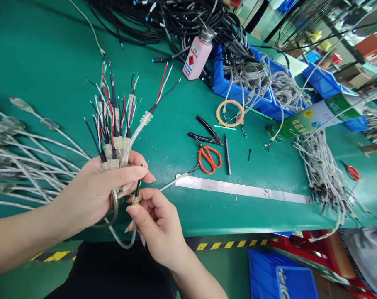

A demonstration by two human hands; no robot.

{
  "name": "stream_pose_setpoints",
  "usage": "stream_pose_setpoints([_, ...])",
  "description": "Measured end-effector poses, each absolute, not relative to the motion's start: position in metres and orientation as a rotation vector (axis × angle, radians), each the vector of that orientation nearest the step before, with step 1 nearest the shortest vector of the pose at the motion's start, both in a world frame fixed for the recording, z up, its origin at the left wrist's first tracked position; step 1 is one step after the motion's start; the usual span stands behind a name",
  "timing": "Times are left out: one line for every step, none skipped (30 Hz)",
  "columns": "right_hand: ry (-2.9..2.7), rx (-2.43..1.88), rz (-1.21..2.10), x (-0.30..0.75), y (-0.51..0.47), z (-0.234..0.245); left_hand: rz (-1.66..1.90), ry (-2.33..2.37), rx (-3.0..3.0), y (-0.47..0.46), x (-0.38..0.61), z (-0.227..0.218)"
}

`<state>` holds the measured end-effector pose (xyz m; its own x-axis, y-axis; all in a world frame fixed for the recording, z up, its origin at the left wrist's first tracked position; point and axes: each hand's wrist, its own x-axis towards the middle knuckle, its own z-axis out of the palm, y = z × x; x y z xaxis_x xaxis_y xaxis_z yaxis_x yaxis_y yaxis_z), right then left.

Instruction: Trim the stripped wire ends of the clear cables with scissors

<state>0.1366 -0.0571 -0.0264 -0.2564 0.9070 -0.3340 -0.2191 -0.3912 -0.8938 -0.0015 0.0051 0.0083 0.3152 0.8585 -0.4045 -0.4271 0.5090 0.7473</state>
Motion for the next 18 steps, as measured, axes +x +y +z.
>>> stream_pose_setpoints([-0.956, -1.146, 1.765, 0.137, -0.057, -0.027, 0.915, 0.891, 0.576, 0.005, -0.002, 0.008])
stream_pose_setpoints([-0.961, -1.142, 1.766, 0.137, -0.057, -0.027, 0.916, 0.896, 0.577, 0.005, -0.002, 0.008])
stream_pose_setpoints([-0.967, -1.147, 1.764, 0.136, -0.057, -0.027, 0.915, 0.899, 0.578, 0.005, -0.002, 0.008])
stream_pose_setpoints([-0.976, -1.157, 1.762, 0.136, -0.057, -0.027, 0.909, 0.9, 0.575, 0.005, -0.001, 0.008])
stream_pose_setpoints([-0.993, -1.169, 1.761, 0.137, -0.057, -0.026, 0.901, 0.899, 0.573, 0.005, -0.001, 0.007])
stream_pose_setpoints([-1.021, -1.185, 1.753, 0.138, -0.057, -0.026, 0.895, 0.897, 0.575, 0.006, -0.001, 0.007])
stream_pose_setpoints([-1.066, -1.2, 1.733, 0.14, -0.057, -0.024, 0.894, 0.899, 0.582, 0.006, -0.001, 0.007])
stream_pose_setpoints([-1.125, -1.212, 1.701, 0.144, -0.056, -0.022, 0.901, 0.905, 0.593, 0.007, 0.0, 0.007])
stream_pose_setpoints([-1.198, -1.222, 1.655, 0.15, -0.054, -0.02, 0.914, 0.914, 0.611, 0.007, 0.0, 0.007])
stream_pose_setpoints([-1.278, -1.243, 1.587, 0.158, -0.05, -0.017, 0.926, 0.924, 0.634, 0.007, 0.0, 0.007])
stream_pose_setpoints([-1.361, -1.277, 1.498, 0.167, -0.045, -0.015, 0.932, 0.931, 0.657, 0.007, 0.0, 0.007])
stream_pose_setpoints([-1.448, -1.338, 1.389, 0.179, -0.038, -0.012, 0.932, 0.939, 0.675, 0.007, 0.0, 0.007])
stream_pose_setpoints([-1.537, -1.458, 1.237, 0.192, -0.029, -0.011, 0.926, 0.944, 0.685, 0.006, 0.0, 0.007])
stream_pose_setpoints([-1.631, -1.597, 1.016, 0.205, -0.018, -0.01, 0.915, 0.946, 0.69, 0.006, -0.001, 0.007])
stream_pose_setpoints([-1.73, -1.735, 0.777, 0.218, -0.006, -0.011, 0.906, 0.948, 0.689, 0.005, -0.001, 0.007])
stream_pose_setpoints([-1.836, -1.847, 0.578, 0.231, 0.007, -0.012, 0.899, 0.95, 0.687, 0.005, -0.001, 0.007])
stream_pose_setpoints([-1.874, -1.894, 0.527, 0.242, 0.02, -0.015, 0.896, 0.952, 0.688, 0.005, -0.002, 0.006])
stream_pose_setpoints([-1.896, -1.927, 0.514, 0.252, 0.032, -0.017, 0.894, 0.949, 0.697, 0.005, -0.002, 0.006])
